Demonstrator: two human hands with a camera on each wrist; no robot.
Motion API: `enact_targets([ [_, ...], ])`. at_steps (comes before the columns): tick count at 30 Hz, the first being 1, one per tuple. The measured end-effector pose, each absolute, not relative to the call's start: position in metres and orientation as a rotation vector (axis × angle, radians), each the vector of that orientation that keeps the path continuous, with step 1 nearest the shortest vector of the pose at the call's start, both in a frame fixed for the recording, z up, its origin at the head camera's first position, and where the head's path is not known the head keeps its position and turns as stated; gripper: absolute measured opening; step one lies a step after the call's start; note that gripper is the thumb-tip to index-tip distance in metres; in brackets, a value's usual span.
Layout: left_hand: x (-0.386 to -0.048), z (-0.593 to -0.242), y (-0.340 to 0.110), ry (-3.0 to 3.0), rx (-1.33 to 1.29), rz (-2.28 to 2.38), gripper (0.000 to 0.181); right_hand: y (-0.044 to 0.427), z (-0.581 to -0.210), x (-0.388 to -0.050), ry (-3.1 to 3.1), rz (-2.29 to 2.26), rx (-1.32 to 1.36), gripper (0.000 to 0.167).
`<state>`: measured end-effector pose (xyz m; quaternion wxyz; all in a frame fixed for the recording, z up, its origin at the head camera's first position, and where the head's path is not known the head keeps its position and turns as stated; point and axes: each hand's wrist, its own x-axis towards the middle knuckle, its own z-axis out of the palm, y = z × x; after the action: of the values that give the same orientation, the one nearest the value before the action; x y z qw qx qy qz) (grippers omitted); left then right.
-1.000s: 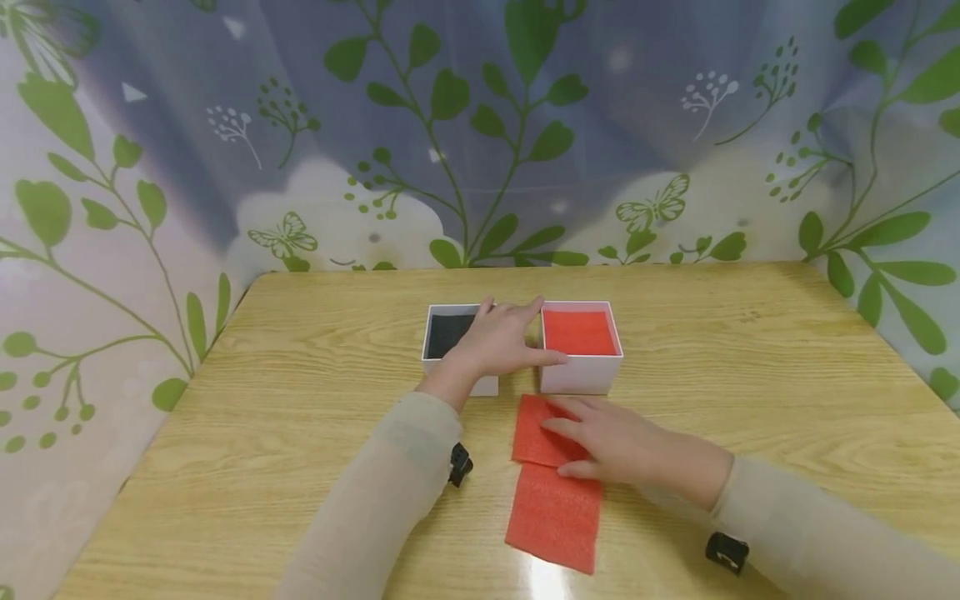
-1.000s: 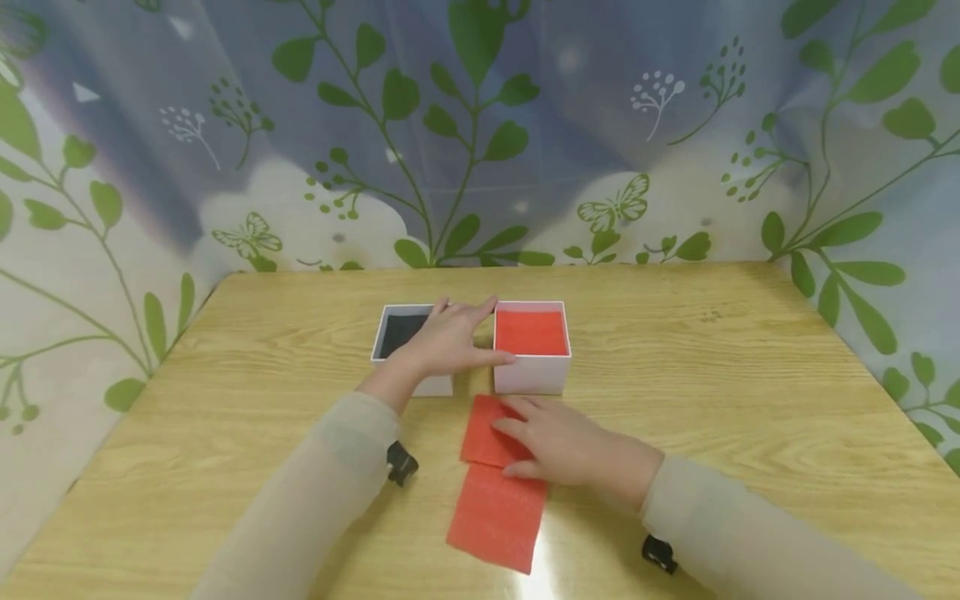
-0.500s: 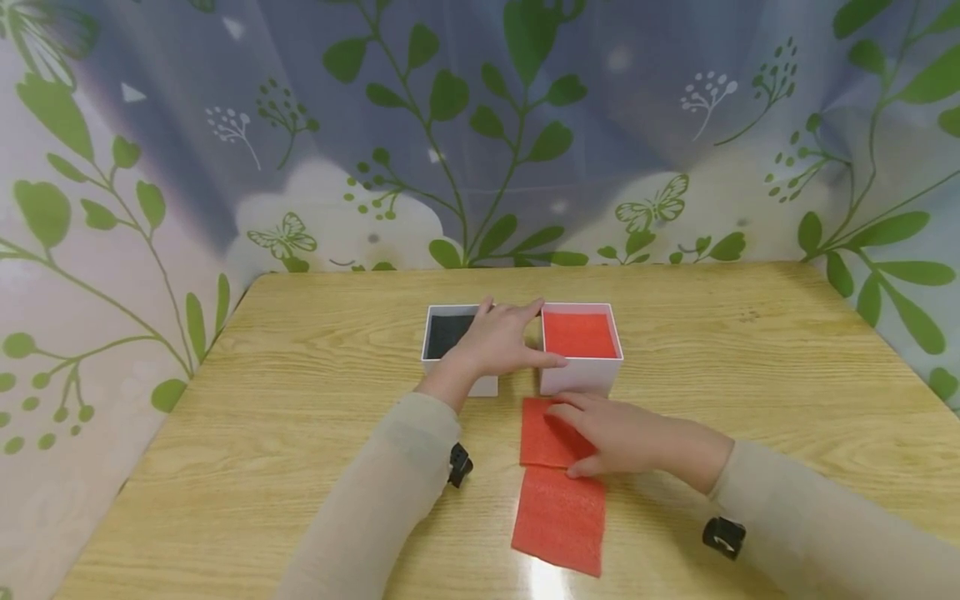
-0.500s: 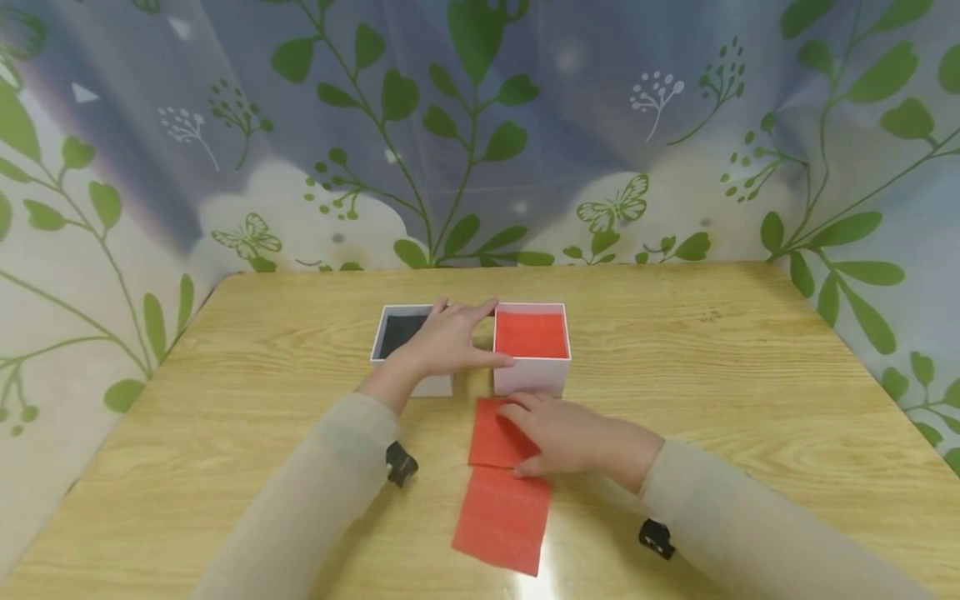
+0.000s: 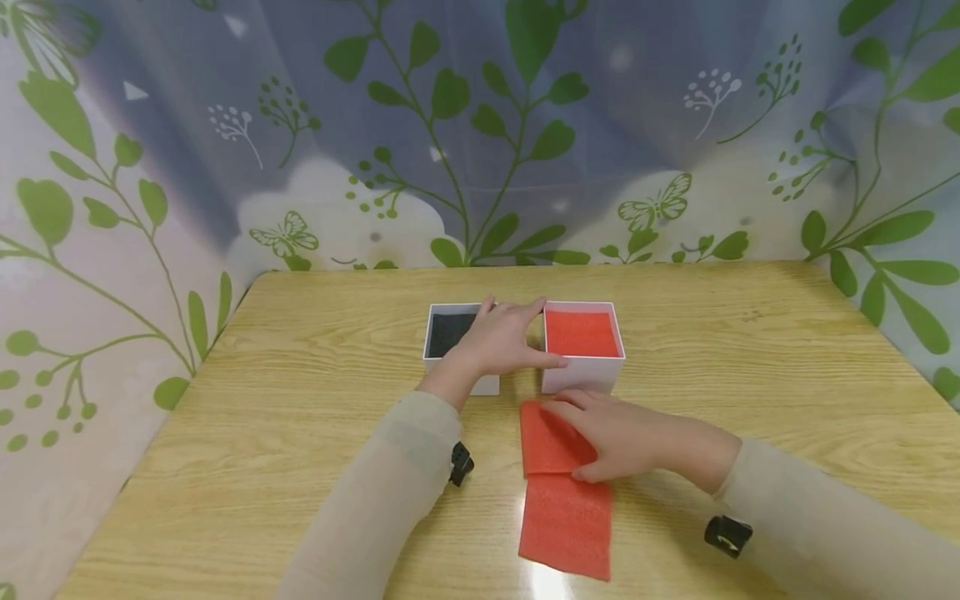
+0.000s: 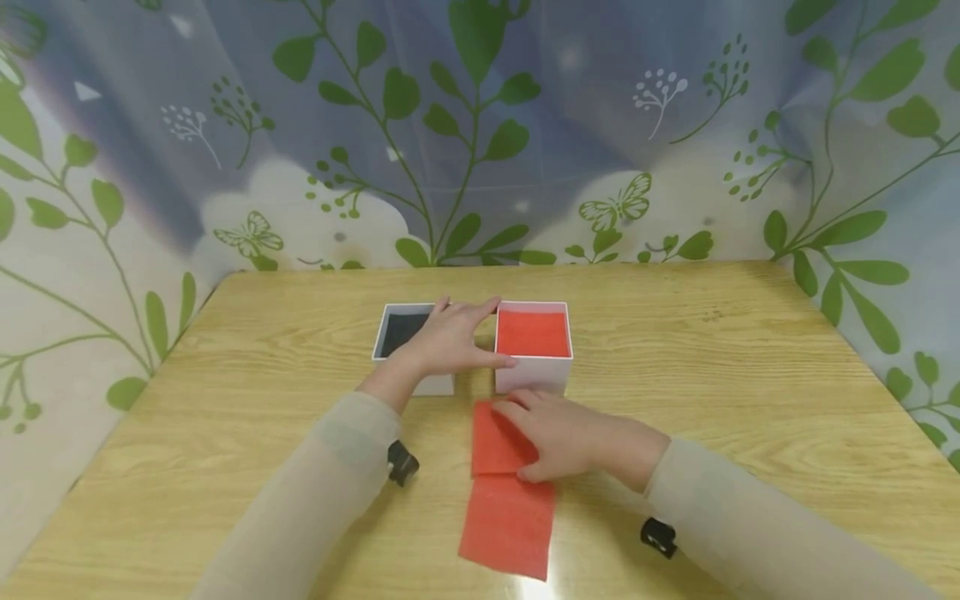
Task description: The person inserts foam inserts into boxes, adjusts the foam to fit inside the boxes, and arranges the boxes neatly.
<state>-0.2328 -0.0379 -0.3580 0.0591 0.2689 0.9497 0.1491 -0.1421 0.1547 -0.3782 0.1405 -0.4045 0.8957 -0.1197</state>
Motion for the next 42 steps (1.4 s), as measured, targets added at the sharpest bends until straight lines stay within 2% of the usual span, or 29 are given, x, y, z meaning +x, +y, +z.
enact_targets([
  [19, -0.233, -0.357, -0.037, 2.875, 0.793, 0.439, 0.098, 0.185, -0.345, -0.135, 2.639, -0.474, -1.376, 0.083],
  [30, -0.234, -0.358, -0.038, 2.851, 0.79, 0.437, 0.091, 0.201, -0.324, -0.143, 2.734, -0.461, -1.252, 0.08],
  [42, -0.234, -0.357, -0.037, 2.849, 0.786, 0.446, 0.097, 0.209, -0.325, -0.163, 2.78, -0.476, -1.157, 0.081],
])
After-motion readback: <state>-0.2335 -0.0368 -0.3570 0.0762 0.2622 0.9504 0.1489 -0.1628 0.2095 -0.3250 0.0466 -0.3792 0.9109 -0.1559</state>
